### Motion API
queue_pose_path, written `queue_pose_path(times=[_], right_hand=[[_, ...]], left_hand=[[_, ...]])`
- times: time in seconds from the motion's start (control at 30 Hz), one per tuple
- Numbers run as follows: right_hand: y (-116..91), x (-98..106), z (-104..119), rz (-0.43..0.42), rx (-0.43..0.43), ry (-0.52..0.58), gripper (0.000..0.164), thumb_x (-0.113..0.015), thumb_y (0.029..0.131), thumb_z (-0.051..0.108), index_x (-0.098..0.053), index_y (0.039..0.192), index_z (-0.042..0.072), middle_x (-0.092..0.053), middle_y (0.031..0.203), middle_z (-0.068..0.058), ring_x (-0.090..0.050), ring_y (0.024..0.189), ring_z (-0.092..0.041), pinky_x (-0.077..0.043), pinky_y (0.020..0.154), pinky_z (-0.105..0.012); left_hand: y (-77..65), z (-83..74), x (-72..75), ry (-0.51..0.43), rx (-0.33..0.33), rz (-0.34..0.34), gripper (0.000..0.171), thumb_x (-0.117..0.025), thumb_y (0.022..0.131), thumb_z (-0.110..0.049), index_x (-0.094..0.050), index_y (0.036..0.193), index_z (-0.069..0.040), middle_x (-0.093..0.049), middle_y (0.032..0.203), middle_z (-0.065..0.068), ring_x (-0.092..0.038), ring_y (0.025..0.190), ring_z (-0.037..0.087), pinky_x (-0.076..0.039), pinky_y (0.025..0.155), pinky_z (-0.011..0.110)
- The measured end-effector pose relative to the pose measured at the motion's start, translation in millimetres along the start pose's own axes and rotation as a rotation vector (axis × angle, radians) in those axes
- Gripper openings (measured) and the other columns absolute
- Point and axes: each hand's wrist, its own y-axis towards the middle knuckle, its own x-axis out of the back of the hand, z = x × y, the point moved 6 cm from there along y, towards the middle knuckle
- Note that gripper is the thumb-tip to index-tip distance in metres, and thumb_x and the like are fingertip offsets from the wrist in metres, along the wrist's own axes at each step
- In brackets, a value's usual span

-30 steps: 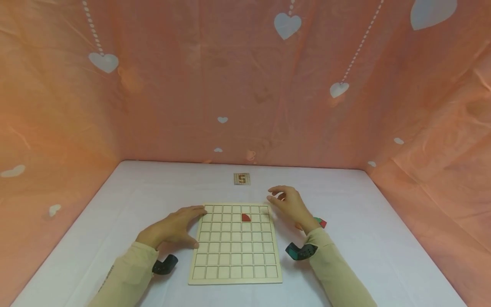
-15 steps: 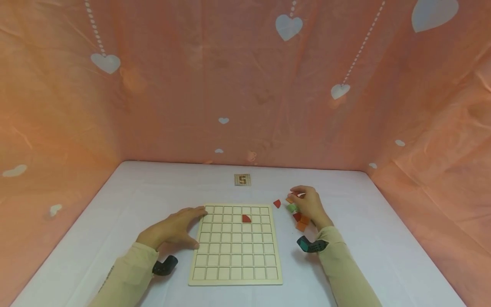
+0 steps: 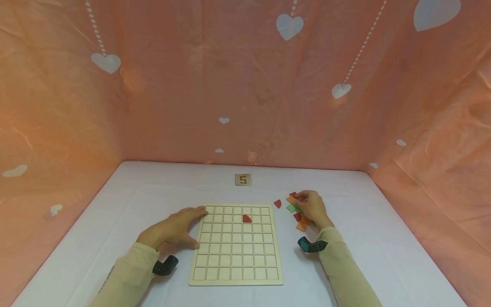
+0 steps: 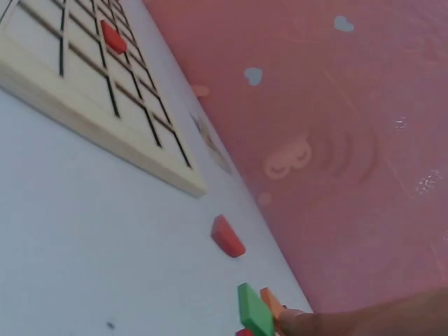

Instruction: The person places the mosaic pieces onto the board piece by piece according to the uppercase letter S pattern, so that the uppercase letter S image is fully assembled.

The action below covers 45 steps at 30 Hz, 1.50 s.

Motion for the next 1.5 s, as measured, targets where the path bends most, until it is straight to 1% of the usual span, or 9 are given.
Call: queue_pose_path(times=[0.1, 0.2, 0.4, 0.53, 0.7, 0.87, 1.17, 1.3, 1.5], right_hand=[[1, -1, -1, -0.022, 0.036, -0.047, 0.021, -0.067, 0.094, 0.009, -0.070, 0.112, -0.002, -0.071, 0.107, -0.019, -0.062, 0.090, -0.026, -0.052, 0.074, -0.029], [2, -2, -1, -0.029, 0.049, -0.067, 0.022, -0.068, 0.093, 0.010, -0.070, 0.111, -0.002, -0.071, 0.105, -0.019, -0.061, 0.087, -0.026, -0.051, 0.071, -0.029], [2, -4, 0, -0.022, 0.046, -0.085, 0.029, -0.073, 0.091, 0.017, -0.069, 0.112, -0.002, -0.071, 0.112, -0.022, -0.064, 0.095, -0.030, -0.056, 0.082, -0.040], [1, -5, 1, -0.031, 0.034, -0.108, 0.031, -0.075, 0.089, 0.021, -0.070, 0.111, -0.001, -0.072, 0.114, -0.021, -0.065, 0.097, -0.030, -0.056, 0.085, -0.043], [0, -6, 1, -0.035, 0.000, -0.122, 0.031, -0.076, 0.090, 0.023, -0.069, 0.110, 0.000, -0.071, 0.112, -0.019, -0.062, 0.091, -0.027, -0.054, 0.079, -0.037], [0, -8, -1, -0.012, -0.036, -0.123, 0.032, -0.073, 0.092, 0.023, -0.068, 0.114, 0.000, -0.069, 0.112, -0.018, -0.059, 0.087, -0.025, -0.052, 0.073, -0.029], [1, -3, 8, -0.011, 0.000, -0.080, 0.032, -0.070, 0.093, 0.019, -0.067, 0.117, -0.001, -0.070, 0.114, -0.020, -0.062, 0.088, -0.025, -0.051, 0.066, -0.024], [1, -1, 17, -0.023, 0.050, -0.064, 0.033, -0.070, 0.094, 0.020, -0.068, 0.118, -0.002, -0.069, 0.117, -0.021, -0.063, 0.094, -0.027, -0.055, 0.071, -0.028], [-5, -2, 34, -0.011, 0.083, -0.028, 0.034, -0.070, 0.093, 0.015, -0.067, 0.122, -0.002, -0.068, 0.121, -0.020, -0.061, 0.098, -0.028, -0.055, 0.083, -0.035]], left_hand=[[0.3, 0.5, 0.1, 0.001, 0.009, 0.001, 0.095, -0.092, 0.070, -0.026, -0.045, 0.151, -0.010, -0.036, 0.163, 0.014, -0.031, 0.150, 0.044, -0.029, 0.119, 0.069], [0.9, 1.2, 0.0, 0.006, 0.021, 0.000, 0.095, -0.092, 0.070, -0.026, -0.045, 0.151, -0.011, -0.036, 0.164, 0.013, -0.032, 0.150, 0.044, -0.029, 0.119, 0.068], [1.1, 2.1, -1.5, 0.015, 0.028, 0.000, 0.094, -0.091, 0.070, -0.025, -0.045, 0.151, -0.012, -0.036, 0.164, 0.011, -0.032, 0.150, 0.044, -0.030, 0.118, 0.069], [1.2, 2.6, -2.3, 0.008, 0.029, 0.001, 0.094, -0.091, 0.070, -0.025, -0.045, 0.151, -0.012, -0.036, 0.164, 0.011, -0.032, 0.150, 0.043, -0.030, 0.119, 0.069], [1.0, 2.9, -3.0, 0.003, 0.031, 0.004, 0.095, -0.091, 0.070, -0.025, -0.044, 0.152, -0.011, -0.035, 0.165, 0.011, -0.031, 0.151, 0.043, -0.029, 0.119, 0.068], [0.8, 2.9, -2.9, 0.002, 0.036, 0.009, 0.095, -0.091, 0.071, -0.026, -0.044, 0.152, -0.012, -0.034, 0.165, 0.011, -0.030, 0.151, 0.042, -0.028, 0.120, 0.068], [0.4, 2.4, -2.4, 0.002, 0.025, 0.006, 0.094, -0.090, 0.071, -0.025, -0.044, 0.152, -0.011, -0.034, 0.165, 0.012, -0.030, 0.151, 0.042, -0.028, 0.120, 0.068], [0.6, 2.3, -1.9, 0.002, 0.026, 0.006, 0.094, -0.091, 0.071, -0.025, -0.044, 0.152, -0.011, -0.034, 0.165, 0.012, -0.030, 0.151, 0.042, -0.029, 0.120, 0.068], [1.5, 3.8, -2.3, 0.007, 0.026, 0.005, 0.094, -0.091, 0.071, -0.025, -0.044, 0.152, -0.012, -0.034, 0.165, 0.012, -0.031, 0.151, 0.043, -0.029, 0.120, 0.067]])
